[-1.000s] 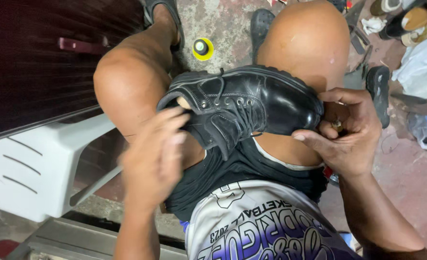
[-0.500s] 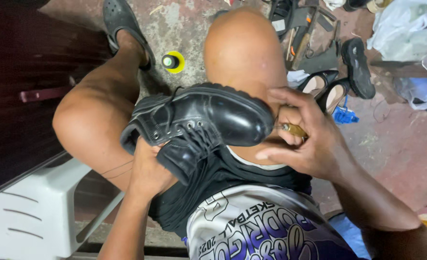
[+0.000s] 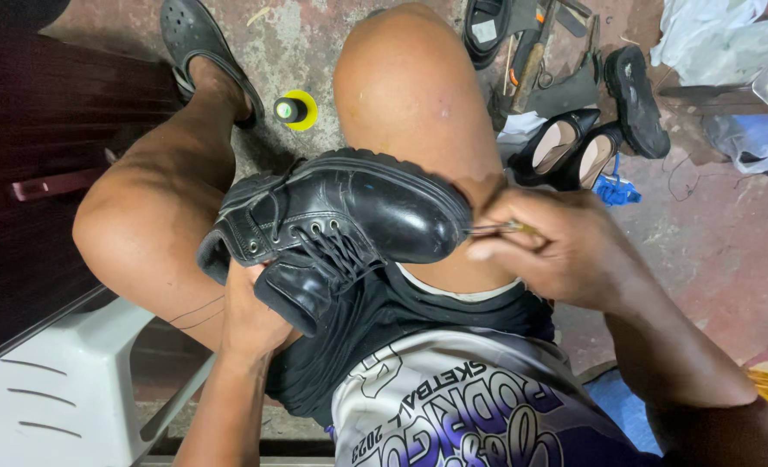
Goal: The person is repairing a black leather shoe by hand-stitching the sole to the upper. They use a stitching awl and thread, repeatedly piercing the leather and pulling the thread through to secure the sole.
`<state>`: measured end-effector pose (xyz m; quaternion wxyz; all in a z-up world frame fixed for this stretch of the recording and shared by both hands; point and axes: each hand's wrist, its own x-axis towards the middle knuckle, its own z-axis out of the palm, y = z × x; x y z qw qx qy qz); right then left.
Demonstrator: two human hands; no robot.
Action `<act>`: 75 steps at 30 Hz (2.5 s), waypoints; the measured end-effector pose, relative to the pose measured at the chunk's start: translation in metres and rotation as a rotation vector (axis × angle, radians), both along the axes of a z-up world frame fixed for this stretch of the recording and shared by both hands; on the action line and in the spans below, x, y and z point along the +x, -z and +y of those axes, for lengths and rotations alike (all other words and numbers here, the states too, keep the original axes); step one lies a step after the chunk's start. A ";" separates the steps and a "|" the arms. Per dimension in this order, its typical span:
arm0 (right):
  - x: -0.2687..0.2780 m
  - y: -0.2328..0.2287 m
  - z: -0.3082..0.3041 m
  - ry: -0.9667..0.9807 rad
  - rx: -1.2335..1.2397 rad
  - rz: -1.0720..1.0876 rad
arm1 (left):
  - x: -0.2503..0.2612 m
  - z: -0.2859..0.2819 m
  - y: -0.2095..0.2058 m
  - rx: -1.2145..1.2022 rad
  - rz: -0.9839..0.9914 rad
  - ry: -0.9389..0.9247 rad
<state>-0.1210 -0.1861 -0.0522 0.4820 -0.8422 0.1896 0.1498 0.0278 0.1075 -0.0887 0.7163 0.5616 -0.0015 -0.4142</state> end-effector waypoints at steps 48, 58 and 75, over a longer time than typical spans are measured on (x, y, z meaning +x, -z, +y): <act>-0.017 0.000 -0.028 0.299 -0.098 -0.313 | 0.001 -0.063 -0.048 0.381 -0.278 0.428; -0.022 -0.003 -0.003 0.100 0.080 -0.346 | -0.008 -0.070 -0.047 0.445 -0.353 0.378; -0.001 -0.044 -0.010 -0.205 -0.259 -0.377 | -0.003 -0.069 -0.050 0.492 -0.402 0.387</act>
